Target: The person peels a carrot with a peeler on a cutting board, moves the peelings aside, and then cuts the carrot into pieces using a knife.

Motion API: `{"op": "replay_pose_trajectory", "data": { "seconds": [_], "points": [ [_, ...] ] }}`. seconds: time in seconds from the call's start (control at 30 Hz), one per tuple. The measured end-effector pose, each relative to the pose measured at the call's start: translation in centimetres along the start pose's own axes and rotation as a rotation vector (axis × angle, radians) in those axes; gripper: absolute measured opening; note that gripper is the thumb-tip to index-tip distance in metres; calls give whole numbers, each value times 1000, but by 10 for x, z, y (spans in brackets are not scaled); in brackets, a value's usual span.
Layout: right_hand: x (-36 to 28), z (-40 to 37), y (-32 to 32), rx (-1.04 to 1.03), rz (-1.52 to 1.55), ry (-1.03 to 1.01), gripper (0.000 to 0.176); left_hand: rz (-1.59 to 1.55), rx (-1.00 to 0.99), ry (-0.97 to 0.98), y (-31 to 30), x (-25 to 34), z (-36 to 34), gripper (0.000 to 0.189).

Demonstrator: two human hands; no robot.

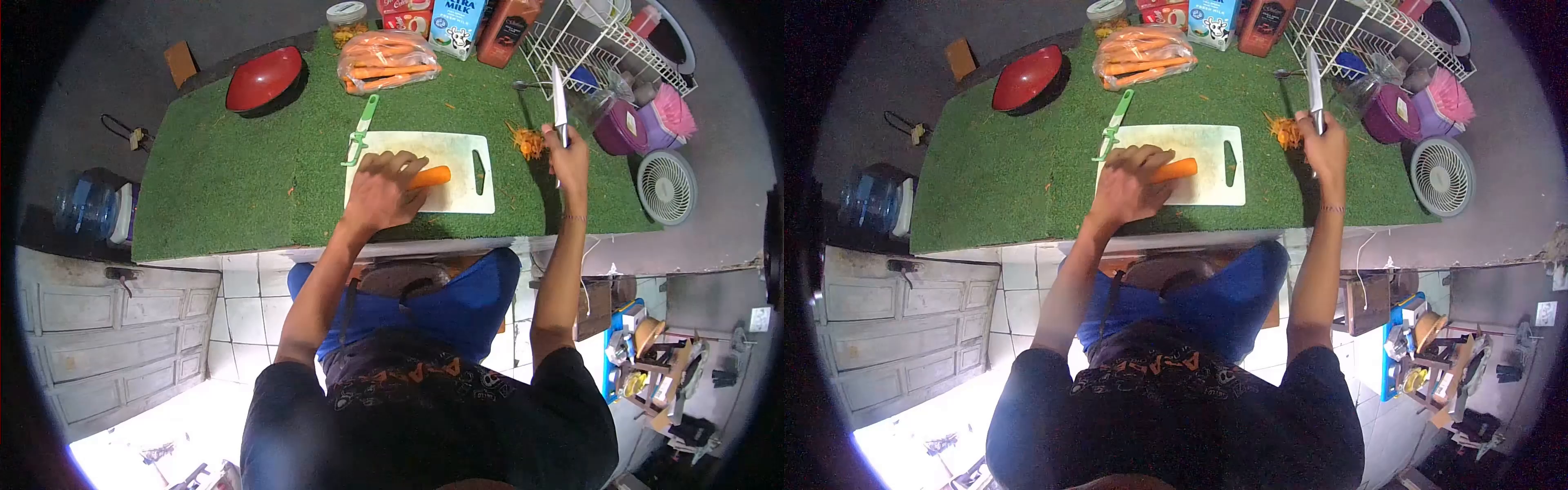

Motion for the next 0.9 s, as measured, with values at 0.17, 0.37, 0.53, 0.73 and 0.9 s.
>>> {"op": "replay_pose_trajectory", "data": {
  "seconds": [0.17, 0.37, 0.53, 0.73, 0.9],
  "points": [
    [-3, -67, 51, -309, 346, 52, 34, -57, -80, -55, 10, -18, -12, 32],
    [-40, -132, 91, -446, 105, -98, 36, -99, -113, -141, 30, -10, 17, 28],
    [-53, -145, 95, -410, -134, -176, 36, -92, -35, -74, 36, -6, 19, 28],
    [-61, -152, 100, -409, -191, -214, 35, -119, -27, -86, 33, -8, 11, 26],
    [-65, -156, 104, -401, -215, -238, 33, -168, 4, -57, 32, -8, 11, 23]
  ]
}}
Point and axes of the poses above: each hand's wrist, its own z-axis towards the middle knuckle, its own y-axis out of the palm, x = y × z, the point moved 10 cm from there along z, towards the middle knuckle, and after that the axes turned 4 degrees about -y, right-handed, at the moved point
